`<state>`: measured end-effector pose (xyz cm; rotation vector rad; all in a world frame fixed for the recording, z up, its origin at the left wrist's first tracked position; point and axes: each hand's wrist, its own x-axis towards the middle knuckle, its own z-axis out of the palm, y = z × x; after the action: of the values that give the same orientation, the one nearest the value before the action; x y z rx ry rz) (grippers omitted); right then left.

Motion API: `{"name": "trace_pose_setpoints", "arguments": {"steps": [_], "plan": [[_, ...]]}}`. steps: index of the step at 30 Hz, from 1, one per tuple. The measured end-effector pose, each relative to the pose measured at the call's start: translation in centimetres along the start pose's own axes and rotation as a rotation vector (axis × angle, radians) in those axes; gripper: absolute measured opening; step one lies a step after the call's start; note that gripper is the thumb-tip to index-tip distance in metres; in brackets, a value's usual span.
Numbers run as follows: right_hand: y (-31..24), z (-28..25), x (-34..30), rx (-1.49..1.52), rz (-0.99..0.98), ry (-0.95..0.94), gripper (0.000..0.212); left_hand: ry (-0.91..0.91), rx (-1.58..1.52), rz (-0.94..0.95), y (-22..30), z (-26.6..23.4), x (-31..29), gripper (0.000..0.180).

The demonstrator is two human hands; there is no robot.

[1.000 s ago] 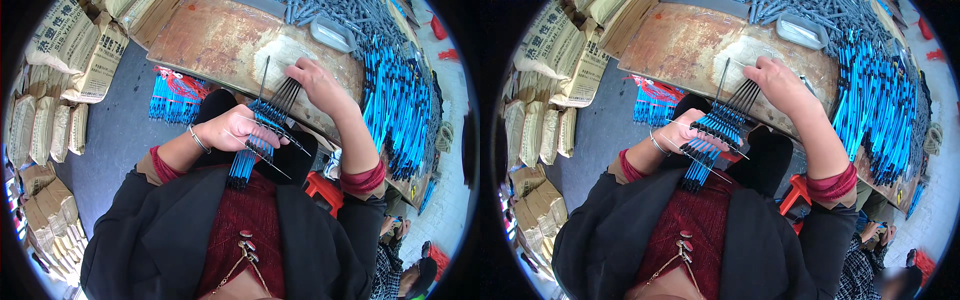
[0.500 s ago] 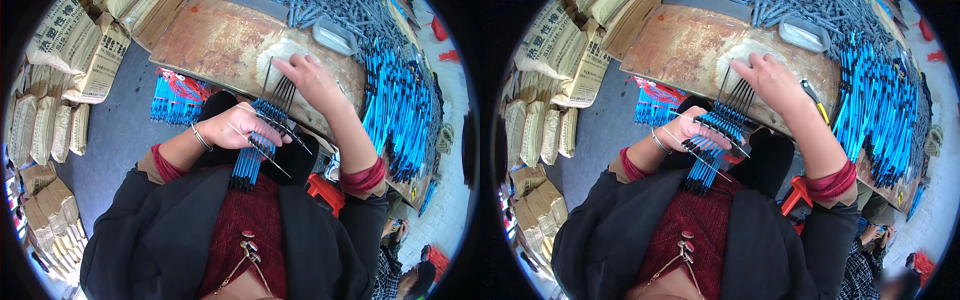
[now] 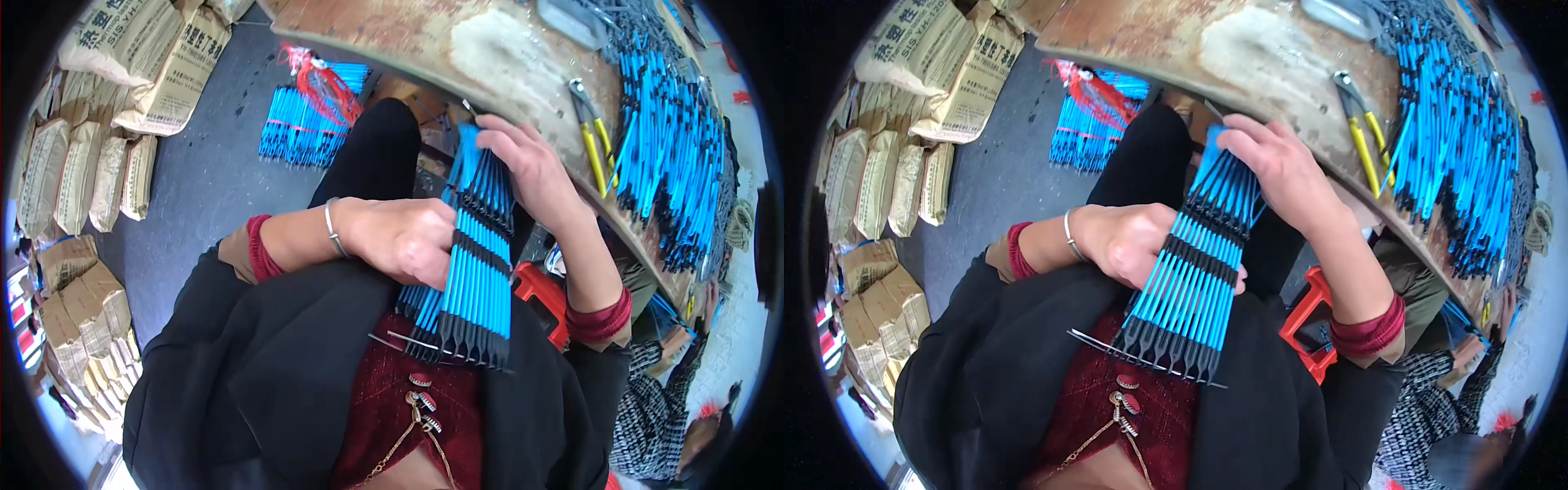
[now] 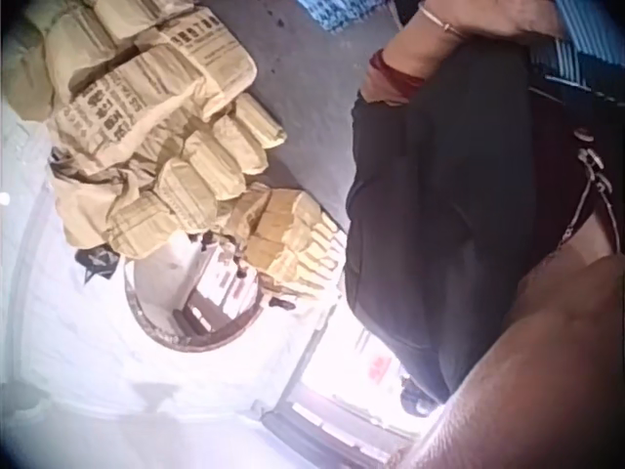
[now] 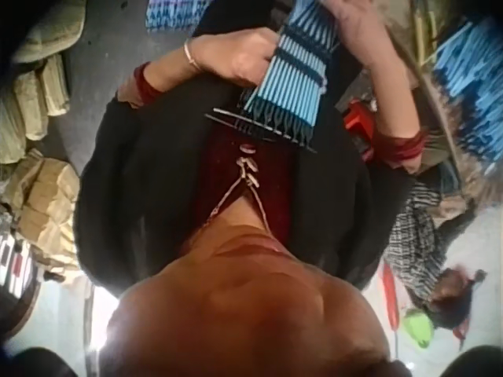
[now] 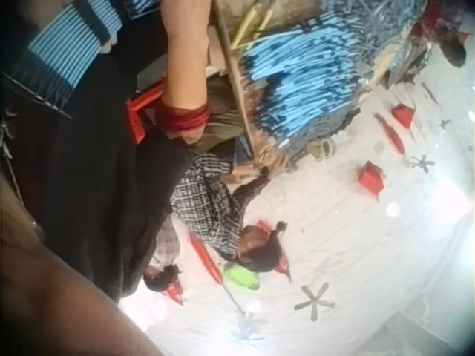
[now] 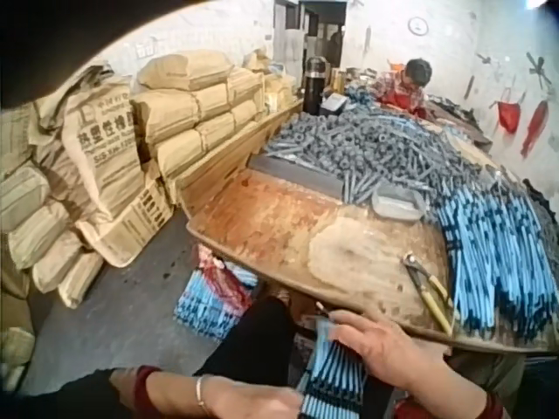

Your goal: The person gathers umbrella ribs, threads wire through their tips, and secures them onto a central hub using pliers.

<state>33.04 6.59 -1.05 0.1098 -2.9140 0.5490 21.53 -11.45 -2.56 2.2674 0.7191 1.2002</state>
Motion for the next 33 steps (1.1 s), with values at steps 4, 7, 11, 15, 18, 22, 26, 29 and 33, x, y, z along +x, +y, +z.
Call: {"name": "trace_pose_setpoints", "arguments": {"steps": [4,7,11,15,18,22,26,29,33], "plan": [[0.1,5.1,-3.1,0.233,-0.066,-0.108,0.037,0.104,0.015,-0.026,0.2,4.8,-2.1,0.024],[0.7,10.0,-4.9,0.353,-0.138,-0.142,0.037,0.177,-0.042,-0.134,0.1,7.9,-4.3,0.024],[0.3,13.7,-6.8,0.422,0.012,-0.341,0.04,0.256,-0.194,-0.347,-0.6,8.7,-4.7,0.022],[1.4,13.3,-8.1,0.647,0.174,-0.256,0.028,0.396,-0.333,-0.511,-2.4,7.4,-2.4,0.021],[2.2,12.2,-8.9,0.409,0.018,-0.021,0.038,0.476,-0.491,-0.65,-4.1,7.0,-0.4,0.017],[0.1,6.2,-9.3,1.339,0.268,0.165,0.048,0.558,-0.712,-0.754,-4.4,6.2,1.1,0.015],[-2.2,7.4,-7.7,1.013,0.457,0.502,0.05,0.608,-0.732,-0.843,-4.6,5.9,2.8,0.017],[-3.9,8.7,-6.3,0.656,0.537,0.66,0.048,0.667,-0.637,-0.827,-4.2,6.1,2.8,0.019],[-4.8,9.1,-5.4,0.562,0.581,0.743,0.047,0.607,-0.69,-0.907,-3.3,5.1,2.0,0.031]]}}
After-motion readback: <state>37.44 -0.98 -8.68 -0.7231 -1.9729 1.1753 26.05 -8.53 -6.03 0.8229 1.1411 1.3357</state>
